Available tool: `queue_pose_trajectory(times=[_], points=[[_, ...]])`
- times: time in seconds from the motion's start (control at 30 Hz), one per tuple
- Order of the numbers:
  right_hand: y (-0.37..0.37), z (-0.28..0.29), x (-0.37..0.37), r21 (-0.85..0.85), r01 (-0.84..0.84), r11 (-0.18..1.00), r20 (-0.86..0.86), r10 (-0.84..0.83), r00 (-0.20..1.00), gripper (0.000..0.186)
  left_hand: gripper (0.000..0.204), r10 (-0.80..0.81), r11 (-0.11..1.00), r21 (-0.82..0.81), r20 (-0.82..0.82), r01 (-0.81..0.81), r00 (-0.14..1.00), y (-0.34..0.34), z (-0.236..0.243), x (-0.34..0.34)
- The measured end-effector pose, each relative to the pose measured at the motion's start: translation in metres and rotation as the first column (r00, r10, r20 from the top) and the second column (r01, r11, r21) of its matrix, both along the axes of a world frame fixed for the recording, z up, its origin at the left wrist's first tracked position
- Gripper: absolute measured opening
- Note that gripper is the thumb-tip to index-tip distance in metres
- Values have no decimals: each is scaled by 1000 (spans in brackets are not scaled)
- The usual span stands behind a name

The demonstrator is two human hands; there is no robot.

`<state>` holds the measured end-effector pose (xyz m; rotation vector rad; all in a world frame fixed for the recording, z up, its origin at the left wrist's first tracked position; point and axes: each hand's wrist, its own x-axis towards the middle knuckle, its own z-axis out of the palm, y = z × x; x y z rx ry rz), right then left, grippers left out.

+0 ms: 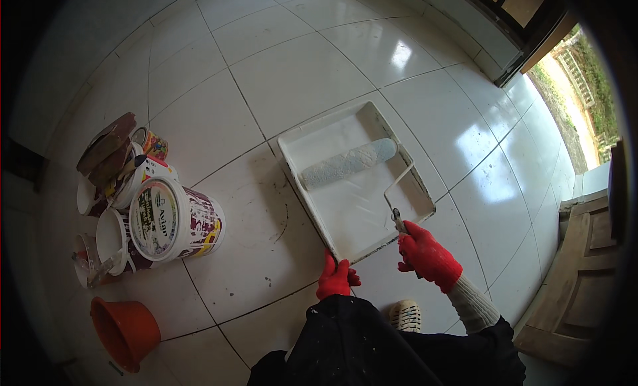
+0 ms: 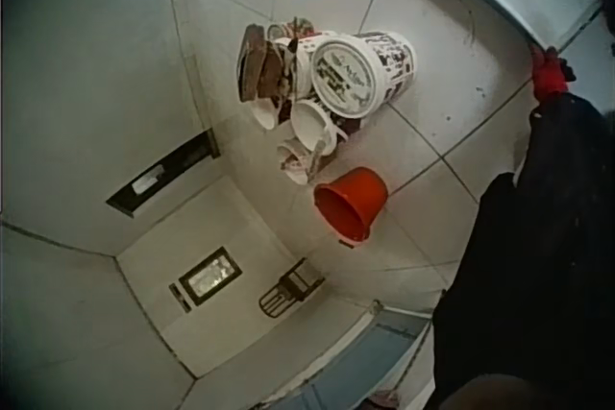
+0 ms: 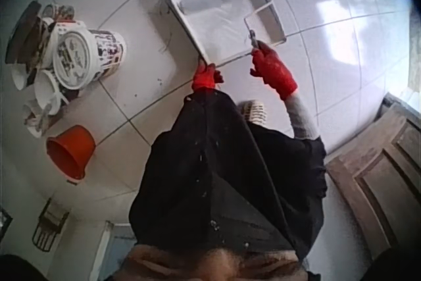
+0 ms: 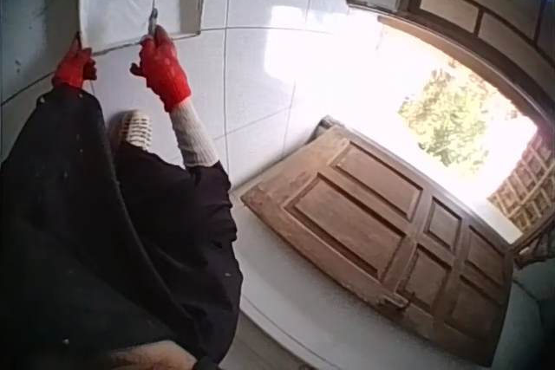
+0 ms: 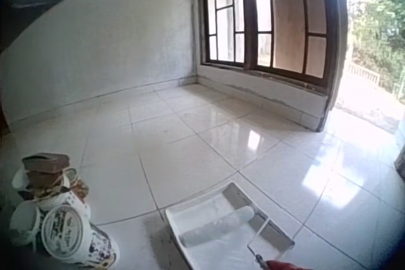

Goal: The person places a lid on a paint bucket, stirs the white paint in a tray with a wooden stick, and coats a paint roller by rolling it back and forth in the tray.

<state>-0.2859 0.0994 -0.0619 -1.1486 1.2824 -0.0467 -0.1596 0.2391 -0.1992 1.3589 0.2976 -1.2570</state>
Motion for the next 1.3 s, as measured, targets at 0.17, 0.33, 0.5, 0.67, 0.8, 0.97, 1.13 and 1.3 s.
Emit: queue_pose_trajectory(times=[0.17, 0.33, 0.5, 0.67, 0.8, 0.97, 1.13, 1.3], points=[[-12, -10, 8, 53, -24, 998, 38, 22, 999, 37, 65, -23, 999, 29, 19, 23, 1000, -1, 3, 2], [-22, -20, 22, 8, -23, 1000, 43, 22, 999, 29, 65, -25, 998, 54, 35, 23, 999, -2, 5, 2], [-38, -33, 31, 15, -65, 998, 27, 65, 998, 33, 64, -17, 998, 59, 27, 16, 999, -2, 6, 1], [-48, -41, 38, -16, -53, 998, 37, 53, 998, 24, 64, -31, 998, 62, 29, 29, 999, -2, 6, 2], [-48, -45, 47, -6, -26, 1000, 76, 26, 997, 24, 64, -37, 996, 79, 36, 34, 999, -2, 8, 2], [-54, -54, 51, -9, -40, 999, 106, 40, 994, 24, 63, -46, 996, 83, 38, 43, 998, -3, 11, 3], [-56, -56, 51, -1, -37, 999, 102, 36, 994, 24, 64, -69, 996, 68, 55, 65, 996, -4, 12, 3], [-53, -45, 45, -6, -49, 999, 79, 50, 996, 25, 63, -17, 998, 65, 34, 15, 999, -4, 7, 1]])
